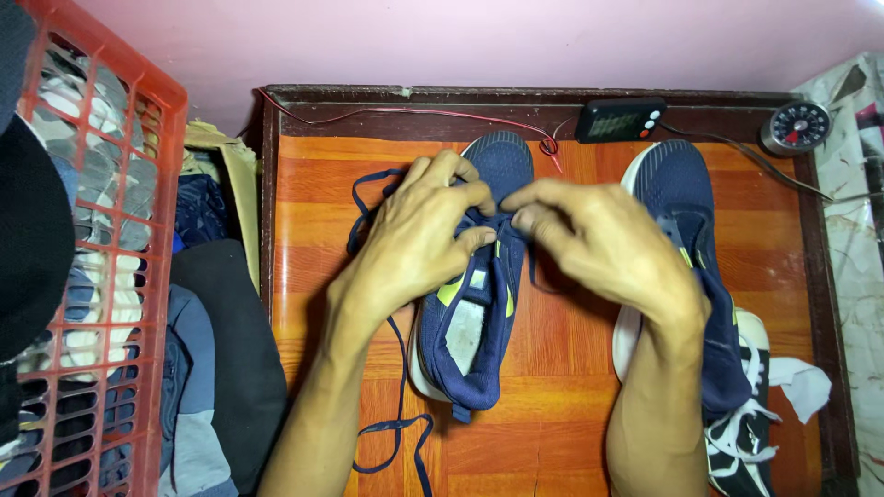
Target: The person unlaces a pair of blue sneakers and a pair of black canvas shoes on a wooden table, then relaces each shoe. The person handles the shoes one at a time, threading the laces through the eyelets and tying them.
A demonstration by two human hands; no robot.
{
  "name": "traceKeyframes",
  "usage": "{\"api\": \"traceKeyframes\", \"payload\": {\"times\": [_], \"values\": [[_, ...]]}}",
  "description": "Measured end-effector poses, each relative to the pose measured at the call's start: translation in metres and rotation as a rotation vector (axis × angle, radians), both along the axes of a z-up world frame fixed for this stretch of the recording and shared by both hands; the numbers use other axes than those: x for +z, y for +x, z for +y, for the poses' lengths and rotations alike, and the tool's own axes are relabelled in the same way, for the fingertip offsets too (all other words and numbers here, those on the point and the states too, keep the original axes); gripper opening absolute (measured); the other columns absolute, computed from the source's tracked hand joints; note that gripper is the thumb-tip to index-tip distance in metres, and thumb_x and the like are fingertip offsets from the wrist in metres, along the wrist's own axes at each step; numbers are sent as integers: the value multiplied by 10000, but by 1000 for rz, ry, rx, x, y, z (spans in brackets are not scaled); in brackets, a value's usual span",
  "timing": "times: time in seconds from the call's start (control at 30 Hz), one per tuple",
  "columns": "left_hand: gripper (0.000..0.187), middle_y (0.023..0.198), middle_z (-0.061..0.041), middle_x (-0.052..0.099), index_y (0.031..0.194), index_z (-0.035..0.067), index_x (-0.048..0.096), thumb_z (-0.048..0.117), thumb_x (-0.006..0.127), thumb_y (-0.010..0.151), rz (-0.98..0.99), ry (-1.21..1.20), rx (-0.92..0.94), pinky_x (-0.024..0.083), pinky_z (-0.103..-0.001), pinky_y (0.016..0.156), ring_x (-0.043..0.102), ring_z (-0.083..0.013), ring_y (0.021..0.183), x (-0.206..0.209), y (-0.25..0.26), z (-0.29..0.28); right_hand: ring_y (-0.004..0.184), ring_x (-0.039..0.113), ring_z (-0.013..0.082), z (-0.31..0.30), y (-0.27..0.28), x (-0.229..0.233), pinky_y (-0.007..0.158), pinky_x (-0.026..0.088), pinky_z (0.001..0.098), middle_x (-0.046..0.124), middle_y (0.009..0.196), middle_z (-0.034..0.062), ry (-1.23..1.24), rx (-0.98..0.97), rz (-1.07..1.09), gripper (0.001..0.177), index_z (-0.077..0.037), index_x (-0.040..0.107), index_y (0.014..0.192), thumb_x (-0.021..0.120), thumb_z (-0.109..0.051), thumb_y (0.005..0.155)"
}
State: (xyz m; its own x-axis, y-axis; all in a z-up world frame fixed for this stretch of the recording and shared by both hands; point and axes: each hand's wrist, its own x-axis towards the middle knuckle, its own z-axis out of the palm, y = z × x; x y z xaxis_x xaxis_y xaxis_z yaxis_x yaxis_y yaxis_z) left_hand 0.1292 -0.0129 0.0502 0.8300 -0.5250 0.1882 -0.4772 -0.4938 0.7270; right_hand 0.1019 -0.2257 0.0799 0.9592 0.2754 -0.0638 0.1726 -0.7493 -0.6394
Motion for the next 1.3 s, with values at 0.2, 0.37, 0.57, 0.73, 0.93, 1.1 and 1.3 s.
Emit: {"api": "traceKeyframes", "payload": {"times": [0.2, 0.37, 0.57, 0.73, 0.93, 1.1, 1.3], "values": [[284, 1173, -186, 549, 974, 17, 738, 126, 812, 723, -120, 69, 33, 500, -481, 874, 554, -367, 1076, -8, -1, -8, 1096, 630, 342, 12, 5, -10, 936, 483, 422, 688, 1091, 153, -75, 125, -124, 309, -46, 730, 1073, 760, -195, 804], [275, 1109, -192, 525, 967, 13, 731, 70, 790, 705, -152, 173, 74, 511, -518, 719, 543, -381, 1070, -8, -8, -18, 1090, 615, 333, 10, 10, -15, 927, 474, 416, 669, 1113, 133, -73, 105, -68, 292, -43, 718, 1024, 767, -227, 803], [394, 1102, -187, 517, 1003, -14, 661, 34, 760, 624, -194, 231, 75, 524, -503, 699, 546, -392, 1057, -5, -10, -24, 1074, 617, 335, 8, 8, -16, 908, 476, 422, 666, 1102, 134, -65, 69, -42, 305, -49, 713, 1039, 769, -245, 812], [253, 1016, -174, 581, 978, 2, 591, 0, 698, 749, -166, 160, 108, 510, -517, 727, 599, -381, 985, -6, -7, -17, 1089, 623, 322, 6, 7, -15, 926, 482, 414, 671, 1110, 124, -30, 95, -50, 306, -69, 720, 1065, 762, -268, 836], [156, 820, -121, 713, 974, 23, 570, -61, 572, 842, -172, 38, 200, 485, -504, 711, 693, -341, 783, -6, 0, -8, 1107, 632, 298, 8, 9, -14, 939, 485, 396, 685, 1129, 98, -17, 100, -26, 313, -86, 734, 1084, 758, -299, 856], [68, 797, -94, 743, 1015, 30, 511, 62, 472, 1061, 80, -319, 228, 556, -387, 638, 754, -230, 739, -16, 9, 12, 1111, 638, 294, 6, 9, -16, 940, 488, 400, 699, 1135, 87, -21, 96, -28, 292, -79, 740, 1061, 755, -289, 858], [104, 897, -142, 649, 1097, 27, 454, 67, 467, 1192, -49, -665, 350, 594, -332, 816, 767, -233, 857, -24, 30, 47, 1096, 643, 297, 4, 9, -18, 937, 491, 404, 698, 1123, 92, -24, 110, -47, 283, -74, 740, 1058, 751, -288, 874]]}}
